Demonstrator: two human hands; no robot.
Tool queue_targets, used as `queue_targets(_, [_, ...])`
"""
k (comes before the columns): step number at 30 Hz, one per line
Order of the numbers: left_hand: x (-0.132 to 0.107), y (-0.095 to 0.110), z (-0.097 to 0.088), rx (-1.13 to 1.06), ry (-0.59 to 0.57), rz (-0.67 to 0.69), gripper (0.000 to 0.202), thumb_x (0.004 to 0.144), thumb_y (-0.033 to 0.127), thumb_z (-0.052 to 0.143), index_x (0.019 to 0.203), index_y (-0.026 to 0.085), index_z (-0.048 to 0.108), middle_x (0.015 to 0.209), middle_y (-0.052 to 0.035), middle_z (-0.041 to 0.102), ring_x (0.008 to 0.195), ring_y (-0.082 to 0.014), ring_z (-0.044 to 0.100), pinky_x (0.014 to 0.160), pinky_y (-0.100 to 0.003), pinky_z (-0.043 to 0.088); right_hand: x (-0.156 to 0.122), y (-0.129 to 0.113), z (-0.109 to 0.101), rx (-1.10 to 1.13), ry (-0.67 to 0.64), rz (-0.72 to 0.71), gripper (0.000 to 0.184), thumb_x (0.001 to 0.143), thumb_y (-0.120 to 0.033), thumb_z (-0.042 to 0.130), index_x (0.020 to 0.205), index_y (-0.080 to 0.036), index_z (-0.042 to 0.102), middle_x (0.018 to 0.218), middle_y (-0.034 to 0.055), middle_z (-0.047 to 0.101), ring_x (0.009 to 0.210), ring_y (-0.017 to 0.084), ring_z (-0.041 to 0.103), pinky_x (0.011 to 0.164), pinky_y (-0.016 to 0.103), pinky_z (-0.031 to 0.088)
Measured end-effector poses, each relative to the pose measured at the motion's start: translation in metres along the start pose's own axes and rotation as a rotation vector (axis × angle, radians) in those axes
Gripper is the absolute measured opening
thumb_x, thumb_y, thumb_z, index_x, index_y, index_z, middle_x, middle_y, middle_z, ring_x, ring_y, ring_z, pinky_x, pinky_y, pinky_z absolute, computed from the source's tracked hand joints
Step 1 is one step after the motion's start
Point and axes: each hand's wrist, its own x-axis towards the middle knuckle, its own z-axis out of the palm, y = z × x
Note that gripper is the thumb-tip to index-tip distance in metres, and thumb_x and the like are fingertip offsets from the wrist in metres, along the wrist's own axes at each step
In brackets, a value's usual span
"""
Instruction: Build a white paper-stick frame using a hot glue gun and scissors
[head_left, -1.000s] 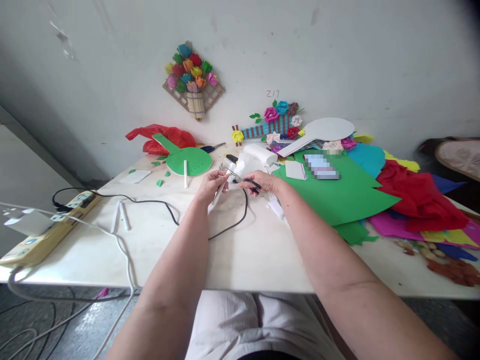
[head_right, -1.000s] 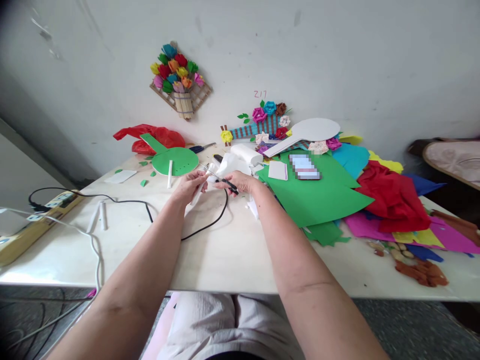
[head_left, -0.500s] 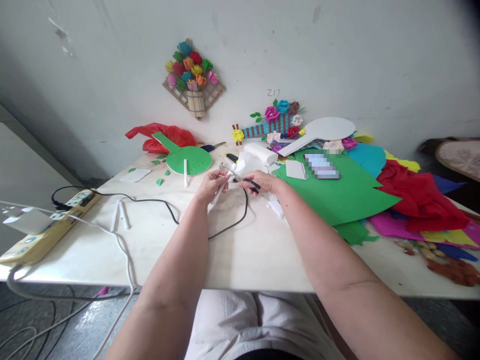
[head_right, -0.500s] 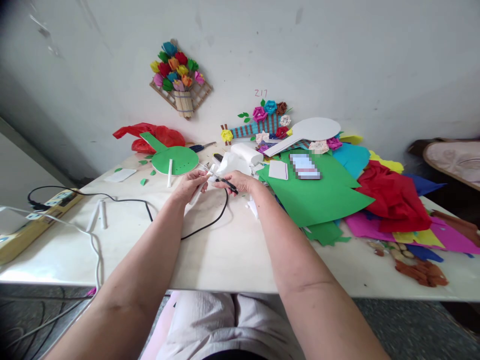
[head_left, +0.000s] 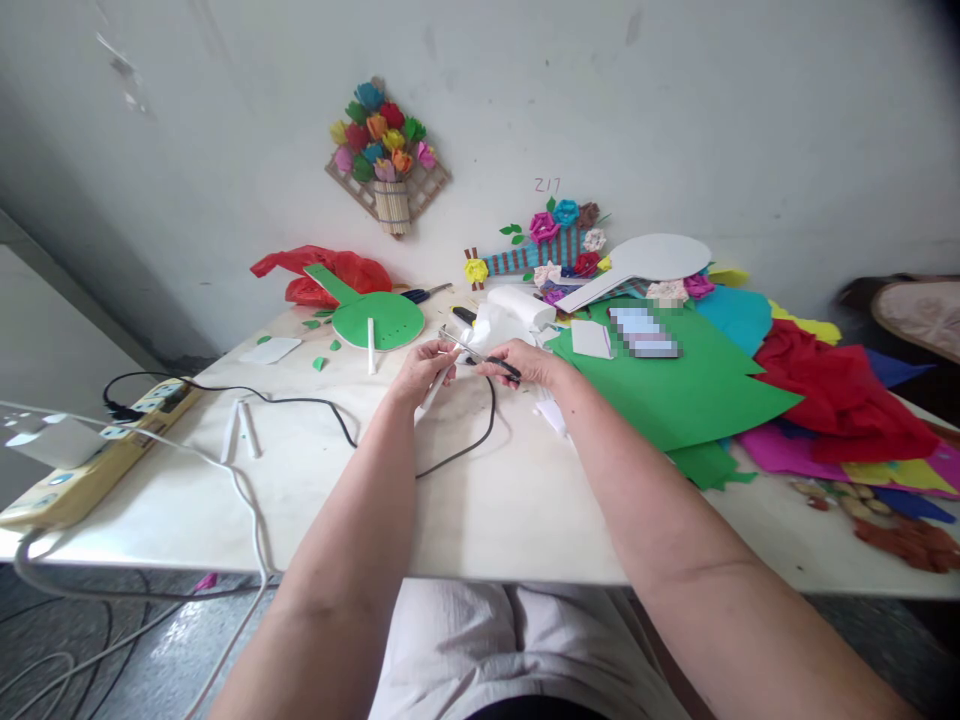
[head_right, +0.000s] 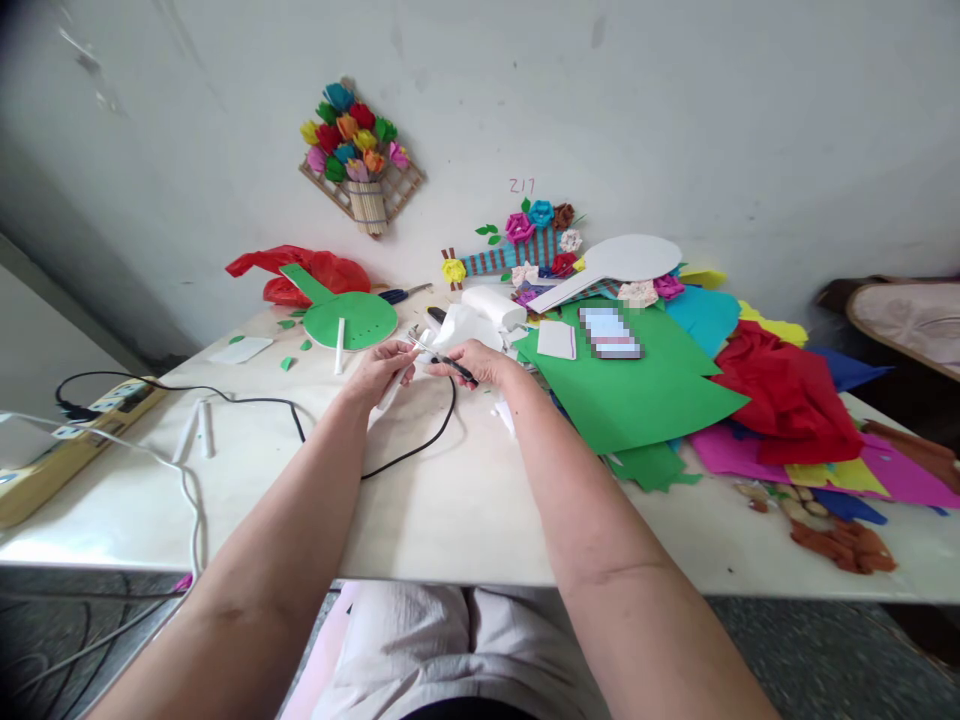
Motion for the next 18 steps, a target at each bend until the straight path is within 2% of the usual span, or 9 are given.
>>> queue_targets(18, [-0.0005, -0.0021, -0.0027, -0.007, -0.014, -0.018, 0.030, 0.065, 0.040, 0.069, 0.076, 0.016, 0.054, 0.048, 0.0022, 0.054, 0.039, -0.0075, 0.045, 0.042, -0.020, 0.035, 0.0006, 0.0004, 0.0014, -0.076, 0.087, -0.024, 0.040, 0.062, -0.050, 0.068, 0.061, -0.011, 0.059, 0.040, -0.0066, 0.038, 0.035, 0.004, 0.030, 0.037, 0.020, 0.022])
